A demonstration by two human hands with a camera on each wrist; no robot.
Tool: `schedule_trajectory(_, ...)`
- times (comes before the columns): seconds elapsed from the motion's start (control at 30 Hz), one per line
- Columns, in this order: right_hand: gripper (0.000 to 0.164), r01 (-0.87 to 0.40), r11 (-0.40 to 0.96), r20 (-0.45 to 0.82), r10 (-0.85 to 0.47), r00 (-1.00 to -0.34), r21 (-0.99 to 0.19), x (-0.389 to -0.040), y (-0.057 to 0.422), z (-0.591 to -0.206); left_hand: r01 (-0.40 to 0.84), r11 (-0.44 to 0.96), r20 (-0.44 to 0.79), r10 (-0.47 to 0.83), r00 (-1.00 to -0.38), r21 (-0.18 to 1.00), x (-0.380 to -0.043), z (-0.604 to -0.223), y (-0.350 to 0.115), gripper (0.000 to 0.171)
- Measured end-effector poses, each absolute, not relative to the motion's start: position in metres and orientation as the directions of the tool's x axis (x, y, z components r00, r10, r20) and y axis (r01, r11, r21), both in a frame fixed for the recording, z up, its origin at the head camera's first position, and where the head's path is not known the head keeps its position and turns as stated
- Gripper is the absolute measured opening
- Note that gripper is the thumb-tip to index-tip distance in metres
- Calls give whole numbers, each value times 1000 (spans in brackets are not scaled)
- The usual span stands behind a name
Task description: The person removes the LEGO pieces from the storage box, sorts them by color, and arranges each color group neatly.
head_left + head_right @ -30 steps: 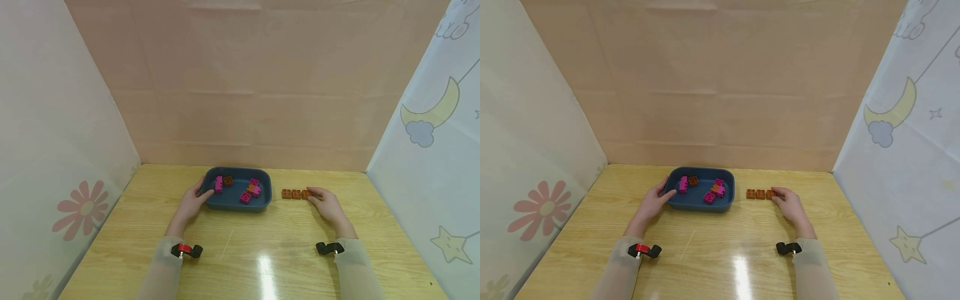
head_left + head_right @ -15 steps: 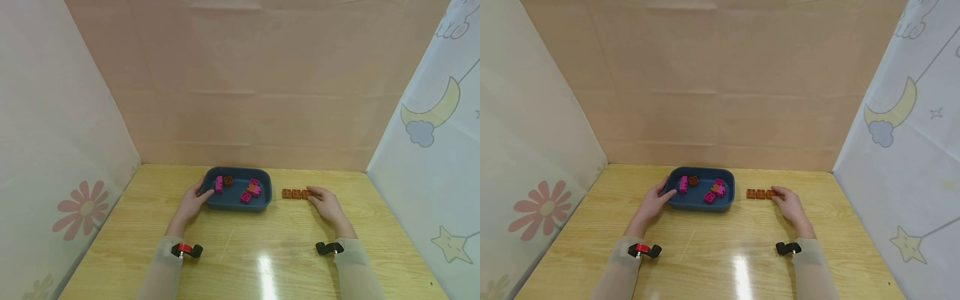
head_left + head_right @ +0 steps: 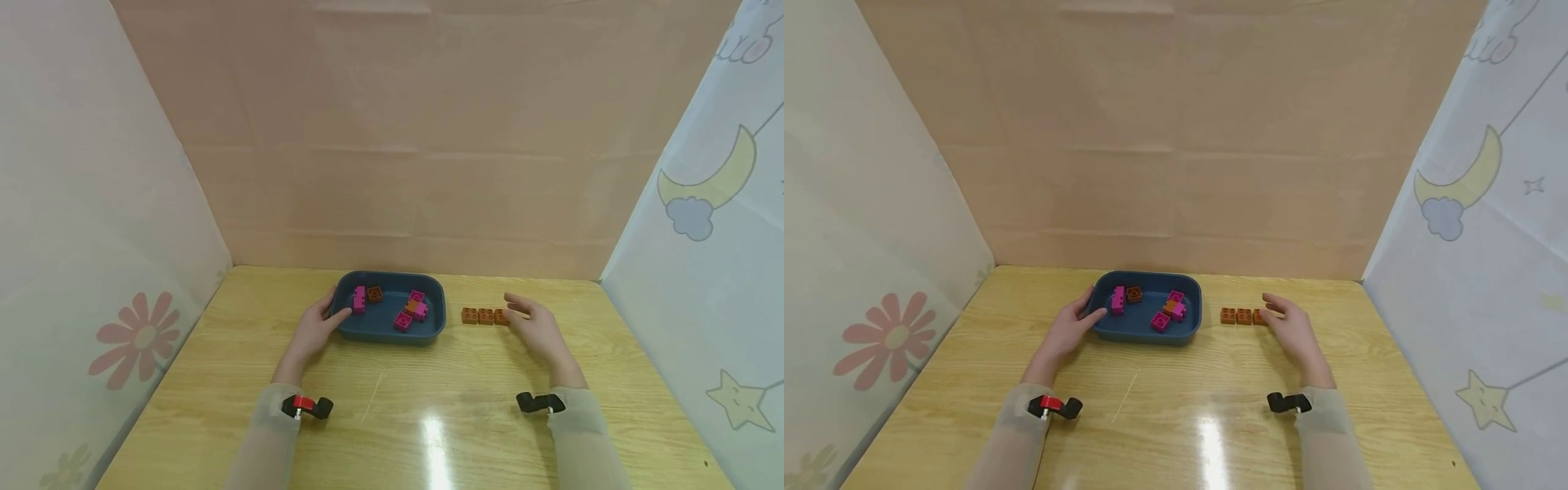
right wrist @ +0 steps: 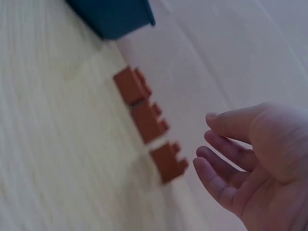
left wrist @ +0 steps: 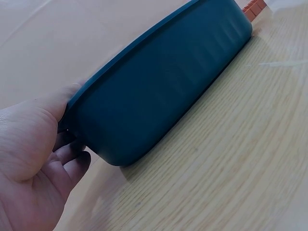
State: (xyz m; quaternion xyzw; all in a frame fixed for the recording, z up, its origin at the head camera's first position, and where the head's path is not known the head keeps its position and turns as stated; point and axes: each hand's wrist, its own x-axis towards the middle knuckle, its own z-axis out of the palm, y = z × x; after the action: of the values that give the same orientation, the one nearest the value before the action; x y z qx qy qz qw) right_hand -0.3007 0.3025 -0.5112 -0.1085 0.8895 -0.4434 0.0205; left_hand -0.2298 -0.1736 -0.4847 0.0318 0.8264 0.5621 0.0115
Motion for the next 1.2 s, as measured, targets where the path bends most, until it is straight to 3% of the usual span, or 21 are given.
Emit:
schedule_trajectory(0.27, 49, -243, 441, 126, -279, -952, -864, -303, 238, -480, 45, 339, 23, 69, -997, 940, -236, -489, -175, 82)
schedule_trajectory(0.47, 44, -272, 391, 129, -356, -926, -879, -310, 182, -477, 48, 326, 32, 55, -998, 944, -250, -515, -181, 79)
schedule_trajectory(0.8, 39, -352, 522, 132, -411, -902, -777, -311, 124, -483, 60, 322, 52, 33, -998, 945, -253, -528, -184, 78)
schedule_trajectory(1.2, 39, -409, 719, 115, -422, -899, -562, -316, 104, -490, 50, 318, 37, 48, -998, 947, -247, -521, -183, 76)
